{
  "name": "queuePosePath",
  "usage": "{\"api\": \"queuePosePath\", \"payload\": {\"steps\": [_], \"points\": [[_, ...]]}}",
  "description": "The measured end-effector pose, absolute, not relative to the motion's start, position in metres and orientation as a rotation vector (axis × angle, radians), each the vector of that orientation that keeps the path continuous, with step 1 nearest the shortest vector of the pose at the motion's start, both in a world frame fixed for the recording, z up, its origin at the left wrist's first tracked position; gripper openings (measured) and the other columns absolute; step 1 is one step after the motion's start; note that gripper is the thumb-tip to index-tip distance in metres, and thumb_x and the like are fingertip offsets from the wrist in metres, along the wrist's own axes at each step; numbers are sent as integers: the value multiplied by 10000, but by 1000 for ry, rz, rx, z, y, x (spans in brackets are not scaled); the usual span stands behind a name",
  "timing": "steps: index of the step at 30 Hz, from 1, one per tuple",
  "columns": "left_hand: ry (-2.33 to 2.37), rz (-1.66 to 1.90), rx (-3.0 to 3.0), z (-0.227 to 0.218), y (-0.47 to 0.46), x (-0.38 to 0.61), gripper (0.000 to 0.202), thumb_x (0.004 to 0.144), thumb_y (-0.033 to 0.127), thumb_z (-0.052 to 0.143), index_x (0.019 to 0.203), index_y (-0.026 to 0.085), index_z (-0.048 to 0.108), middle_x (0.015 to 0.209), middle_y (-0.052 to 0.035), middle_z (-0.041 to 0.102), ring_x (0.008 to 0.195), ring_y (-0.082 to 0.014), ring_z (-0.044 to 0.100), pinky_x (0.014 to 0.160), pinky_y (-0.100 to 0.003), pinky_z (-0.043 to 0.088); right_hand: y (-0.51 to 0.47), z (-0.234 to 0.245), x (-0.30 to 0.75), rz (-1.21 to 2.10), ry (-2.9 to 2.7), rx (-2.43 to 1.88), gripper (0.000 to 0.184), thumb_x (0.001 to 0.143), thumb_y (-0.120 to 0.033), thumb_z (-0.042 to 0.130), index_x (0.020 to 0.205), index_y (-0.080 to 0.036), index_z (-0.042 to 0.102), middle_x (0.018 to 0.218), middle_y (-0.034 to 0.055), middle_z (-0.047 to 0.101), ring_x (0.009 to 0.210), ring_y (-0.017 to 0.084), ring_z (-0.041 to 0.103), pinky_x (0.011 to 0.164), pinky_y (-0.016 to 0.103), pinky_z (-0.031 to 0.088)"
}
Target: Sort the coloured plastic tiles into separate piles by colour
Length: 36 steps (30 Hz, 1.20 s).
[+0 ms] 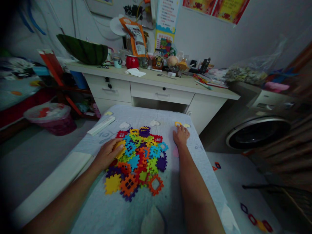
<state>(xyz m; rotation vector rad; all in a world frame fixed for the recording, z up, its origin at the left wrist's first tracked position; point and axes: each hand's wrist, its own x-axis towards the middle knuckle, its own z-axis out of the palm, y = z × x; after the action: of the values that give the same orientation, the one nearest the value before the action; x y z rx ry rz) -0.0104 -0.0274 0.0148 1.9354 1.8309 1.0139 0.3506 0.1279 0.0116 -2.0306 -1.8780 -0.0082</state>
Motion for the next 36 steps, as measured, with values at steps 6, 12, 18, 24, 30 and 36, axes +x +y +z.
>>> {"api": "queuePosePath", "payload": {"steps": [6, 12, 18, 24, 30, 36], "points": [[1832, 1007, 1931, 15, -27, -10, 465, 886, 548, 439, 1143, 198, 607, 1185, -87, 654, 1114, -261, 591, 995, -416, 437, 117, 35, 337, 555, -2222, -1536, 310, 842, -324, 581, 1084, -156, 677, 1029, 82, 683, 951, 203, 595, 885, 327, 434], [1833, 995, 1953, 14, -27, -12, 452, 900, 535, 433, 1162, 204, 596, 1168, -78, 651, 1095, -249, 594, 997, -409, 433, 103, 45, 307, 824, -2220, -1477, 386, 720, -223, 706, 1096, -173, 638, 801, -8, 639, 705, 124, 543, 664, 236, 410], [1831, 1012, 1946, 17, -28, -11, 471, 888, 545, 436, 1149, 193, 609, 1148, -80, 659, 1080, -255, 603, 982, -406, 446, 101, 45, 306, 1136, -2046, -1426, 168, 692, -154, 622, 858, -154, 638, 632, -49, 557, 581, 91, 482, 555, 203, 361], [1841, 984, 1928, 18, -27, -10, 479, 890, 555, 431, 1153, 193, 602, 1143, -83, 658, 1068, -256, 606, 960, -399, 458, 108, 44, 333, 1174, -1758, -1432, 142, 644, -272, 604, 748, -182, 567, 624, -37, 563, 575, 102, 491, 531, 203, 368], [1835, 993, 1944, 15, -27, -12, 453, 893, 540, 438, 1142, 198, 600, 1126, -79, 657, 1060, -252, 604, 954, -397, 457, 120, 42, 375, 877, -1423, -1585, 200, 610, -297, 590, 774, -183, 573, 618, -18, 583, 583, 136, 551, 548, 235, 414], [1829, 985, 1951, 11, -25, -13, 465, 893, 545, 443, 1157, 194, 594, 1129, -81, 657, 1048, -246, 607, 952, -394, 456, 122, 33, 403, 722, -1460, -1841, 200, 676, -239, 556, 849, -167, 627, 607, -17, 588, 545, 132, 534, 508, 225, 371]]}}
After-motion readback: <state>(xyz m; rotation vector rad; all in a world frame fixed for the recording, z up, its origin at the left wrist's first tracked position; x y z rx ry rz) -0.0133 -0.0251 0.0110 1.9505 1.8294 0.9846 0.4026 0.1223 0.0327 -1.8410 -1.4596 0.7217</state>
